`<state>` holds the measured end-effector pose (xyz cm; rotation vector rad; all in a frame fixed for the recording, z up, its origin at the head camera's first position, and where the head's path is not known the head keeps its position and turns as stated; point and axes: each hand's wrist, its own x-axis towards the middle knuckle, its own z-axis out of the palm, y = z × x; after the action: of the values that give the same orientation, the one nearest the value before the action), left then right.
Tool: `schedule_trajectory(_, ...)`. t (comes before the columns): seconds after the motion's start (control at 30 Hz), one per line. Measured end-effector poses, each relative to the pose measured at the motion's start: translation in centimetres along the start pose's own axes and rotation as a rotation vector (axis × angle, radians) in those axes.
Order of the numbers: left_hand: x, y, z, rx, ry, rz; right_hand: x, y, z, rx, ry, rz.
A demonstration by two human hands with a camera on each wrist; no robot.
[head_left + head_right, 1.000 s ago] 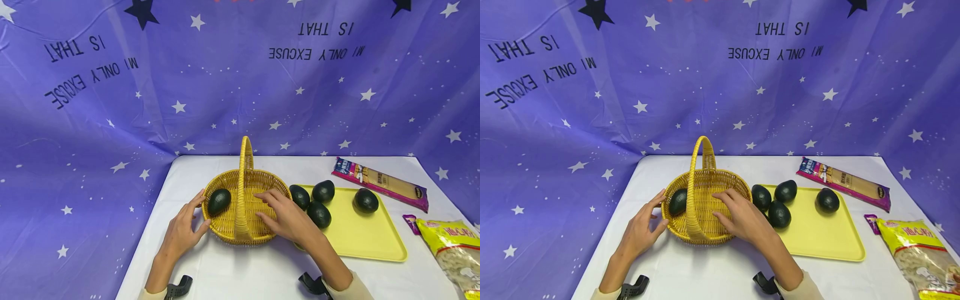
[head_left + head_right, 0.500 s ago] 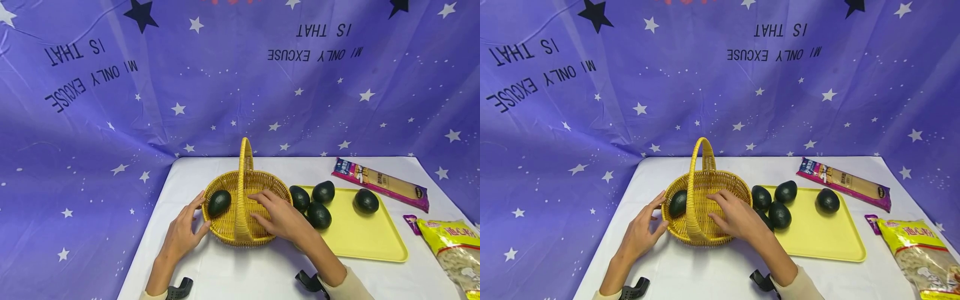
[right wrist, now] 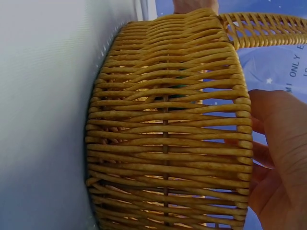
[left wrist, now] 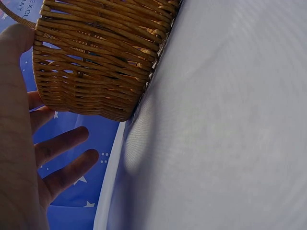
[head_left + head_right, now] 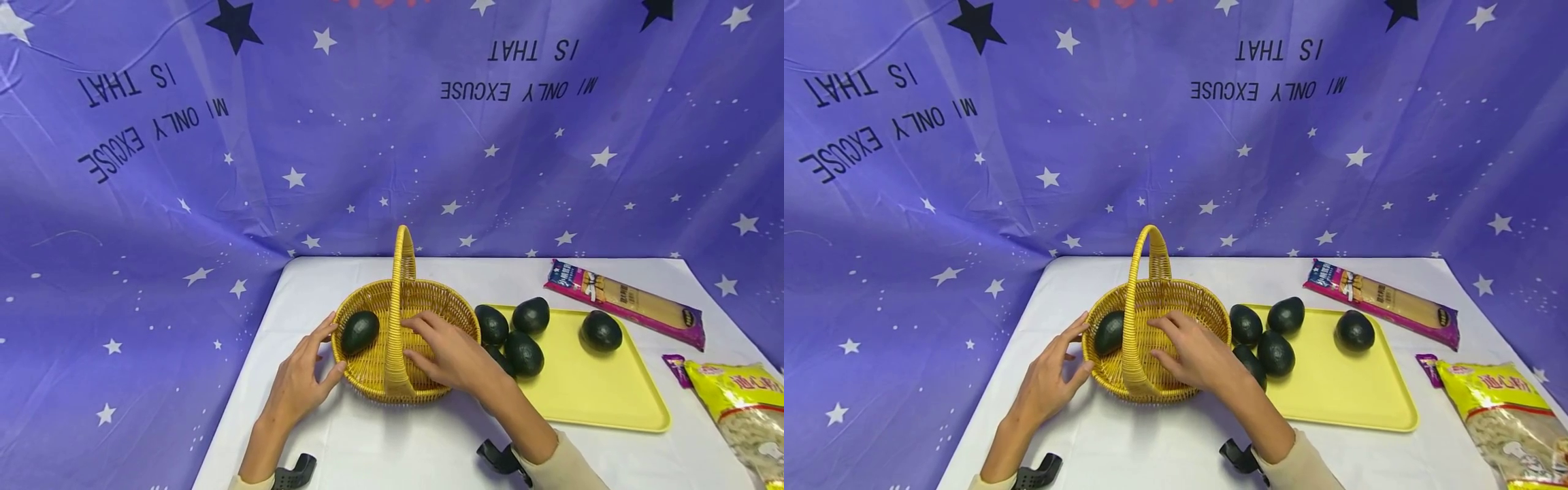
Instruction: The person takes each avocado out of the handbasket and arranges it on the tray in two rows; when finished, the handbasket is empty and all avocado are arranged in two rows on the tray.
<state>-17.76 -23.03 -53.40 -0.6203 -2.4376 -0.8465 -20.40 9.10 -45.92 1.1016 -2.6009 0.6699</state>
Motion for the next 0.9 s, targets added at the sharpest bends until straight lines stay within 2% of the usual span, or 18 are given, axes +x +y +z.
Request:
schedule_trajectory(0.33, 0.0, 0.0, -0.1, -0.007, -0.014, -0.014, 0.7, 0.3, 0.8, -0.046, -0.048, -0.033)
schedule_trajectory(0.9, 0.1, 0.1, -0.2, 0.003, -0.006, -0.005, 2.3, 0.1, 1.6, -0.026, -0.135, -0.007)
